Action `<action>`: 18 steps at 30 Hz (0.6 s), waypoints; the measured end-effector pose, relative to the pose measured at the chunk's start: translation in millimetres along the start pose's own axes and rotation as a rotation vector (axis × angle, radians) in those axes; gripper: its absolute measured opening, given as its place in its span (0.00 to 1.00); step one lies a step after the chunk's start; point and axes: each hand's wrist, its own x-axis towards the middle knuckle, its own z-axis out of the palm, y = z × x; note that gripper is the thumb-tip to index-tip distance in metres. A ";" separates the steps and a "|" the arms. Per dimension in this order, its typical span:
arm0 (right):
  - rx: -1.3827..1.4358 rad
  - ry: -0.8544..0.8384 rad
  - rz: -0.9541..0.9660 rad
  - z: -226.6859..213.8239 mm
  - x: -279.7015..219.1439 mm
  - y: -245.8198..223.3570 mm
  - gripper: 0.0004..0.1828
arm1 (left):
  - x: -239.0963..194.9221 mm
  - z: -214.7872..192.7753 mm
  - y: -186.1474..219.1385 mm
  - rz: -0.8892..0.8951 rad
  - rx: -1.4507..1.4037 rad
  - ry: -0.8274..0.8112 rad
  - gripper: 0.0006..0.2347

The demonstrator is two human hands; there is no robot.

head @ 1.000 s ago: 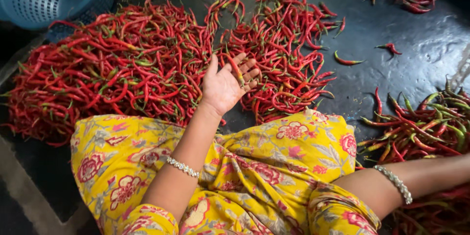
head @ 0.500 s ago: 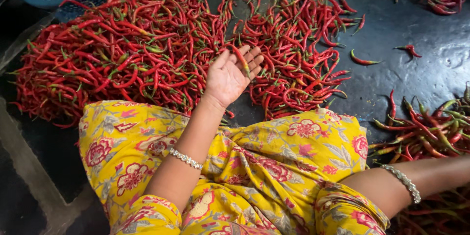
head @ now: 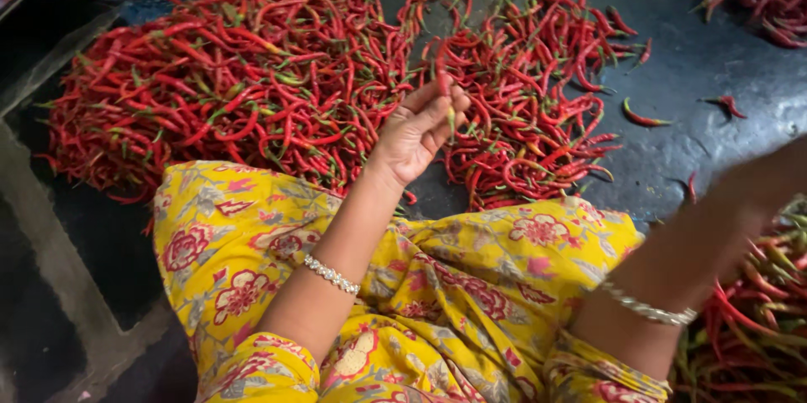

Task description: The person sorts red and green chilies on the floor by hand, picking specific chilies from a large pile and placing them into a blue plastic basket.

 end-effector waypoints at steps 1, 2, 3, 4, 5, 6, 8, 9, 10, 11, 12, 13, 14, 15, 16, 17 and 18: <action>0.001 -0.124 0.069 40.0 -19.6 14.6 0.14 | -2.1 0.6 0.3 0.002 0.014 0.008 0.11; 0.008 -0.263 0.170 76.5 -47.7 31.2 0.14 | -4.8 0.5 0.6 -0.006 0.016 0.022 0.09; 0.021 -0.393 0.266 110.6 -75.7 45.7 0.15 | -5.4 0.4 1.4 -0.016 0.021 0.032 0.08; 0.016 -0.523 0.411 139.9 -103.8 58.0 0.15 | -6.2 -0.7 3.1 -0.025 0.025 0.042 0.08; -0.057 -0.669 0.637 164.5 -123.1 65.2 0.17 | -7.8 -2.3 3.0 -0.021 0.022 0.043 0.06; -0.081 -0.668 0.717 180.5 -143.3 72.1 0.19 | -9.3 -3.9 2.8 -0.017 0.019 0.045 0.05; -0.071 -0.694 0.818 196.7 -158.4 78.4 0.21 | -7.8 -4.6 5.2 -0.021 0.033 0.048 0.04; -0.037 -0.717 0.846 196.6 -160.4 82.5 0.21 | -9.7 -4.0 4.8 -0.036 0.048 0.058 0.04; -0.004 -0.739 0.874 193.7 -160.9 88.6 0.21 | -12.0 -2.3 4.5 -0.051 0.063 0.067 0.04; -0.015 -0.741 0.868 189.0 -158.0 94.4 0.20 | -12.7 0.7 4.6 -0.056 0.078 0.082 0.05; -0.027 -0.744 0.862 182.7 -153.3 99.0 0.19 | -13.9 4.3 4.7 -0.061 0.092 0.096 0.06; -0.039 -0.747 0.855 176.7 -149.5 104.3 0.18 | -15.3 8.2 4.6 -0.066 0.106 0.111 0.07; -0.097 -0.777 0.825 171.5 -147.3 109.6 0.18 | -16.6 11.8 4.4 -0.091 0.083 0.122 0.07; -0.151 -0.810 0.795 168.5 -146.5 115.1 0.19 | -18.0 14.0 5.9 -0.114 0.064 0.135 0.07; -0.204 -0.842 0.764 166.9 -147.4 119.5 0.19 | -19.8 14.8 6.9 -0.137 0.045 0.149 0.08; -0.246 -0.830 0.761 168.2 -149.2 123.3 0.20 | -21.6 14.6 6.9 -0.131 0.114 0.163 0.08; -0.287 -0.817 0.757 168.7 -150.5 122.8 0.22 | -22.7 13.7 4.1 -0.125 0.182 0.178 0.08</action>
